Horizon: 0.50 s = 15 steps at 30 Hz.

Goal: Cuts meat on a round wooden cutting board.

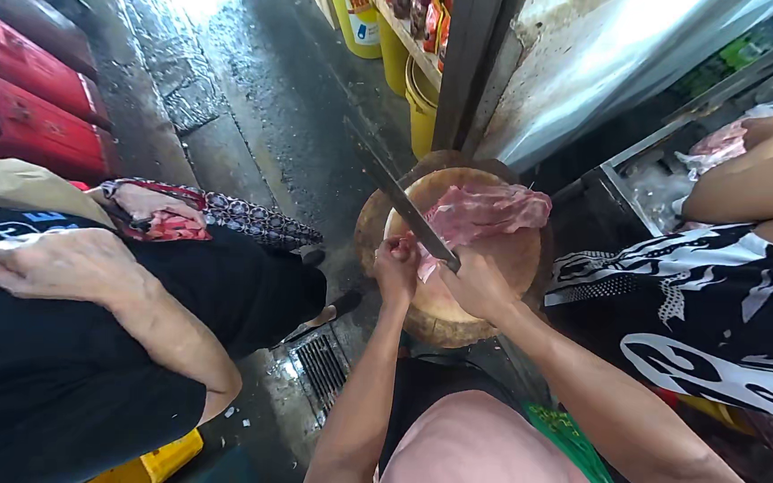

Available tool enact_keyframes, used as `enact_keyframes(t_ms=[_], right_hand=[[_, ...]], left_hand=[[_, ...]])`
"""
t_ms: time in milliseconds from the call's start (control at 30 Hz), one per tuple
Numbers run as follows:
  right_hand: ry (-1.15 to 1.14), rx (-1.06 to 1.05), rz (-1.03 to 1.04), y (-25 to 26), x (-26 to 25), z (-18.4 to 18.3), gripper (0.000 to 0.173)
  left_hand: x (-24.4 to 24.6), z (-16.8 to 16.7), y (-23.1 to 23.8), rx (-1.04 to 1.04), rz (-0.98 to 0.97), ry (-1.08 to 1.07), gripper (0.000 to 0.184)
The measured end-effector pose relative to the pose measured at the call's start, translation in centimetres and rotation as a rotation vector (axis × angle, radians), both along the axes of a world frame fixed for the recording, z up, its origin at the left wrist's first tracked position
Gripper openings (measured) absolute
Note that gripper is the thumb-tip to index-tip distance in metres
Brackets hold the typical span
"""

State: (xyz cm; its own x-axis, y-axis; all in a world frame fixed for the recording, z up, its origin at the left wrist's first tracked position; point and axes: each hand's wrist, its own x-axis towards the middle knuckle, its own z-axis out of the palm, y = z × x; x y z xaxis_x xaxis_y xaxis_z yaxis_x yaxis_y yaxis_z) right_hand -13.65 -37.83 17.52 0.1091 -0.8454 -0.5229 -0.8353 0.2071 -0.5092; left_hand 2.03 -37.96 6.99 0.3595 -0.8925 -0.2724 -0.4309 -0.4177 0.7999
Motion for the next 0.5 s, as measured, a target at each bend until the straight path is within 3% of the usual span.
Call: enact_keyframes(t_ms=[200, 367, 500], right_hand=[[0.106, 0.159, 0.033, 2.6, -1.9, -0.4, 0.039], [0.289, 0.298, 0.088, 7.3, -5.8, 1.8, 0.047], [0.366, 0.302, 0.095, 5.6, -3.1, 0.6, 0.046]], left_hand=[[-0.2, 0.0, 0.0, -0.006, 0.033, -0.020, 0.046], [-0.3, 0.4, 0.1, 0.006, 0.036, 0.027, 0.041], [-0.5, 0.5, -0.2, 0.030, 0.026, 0.029, 0.041]])
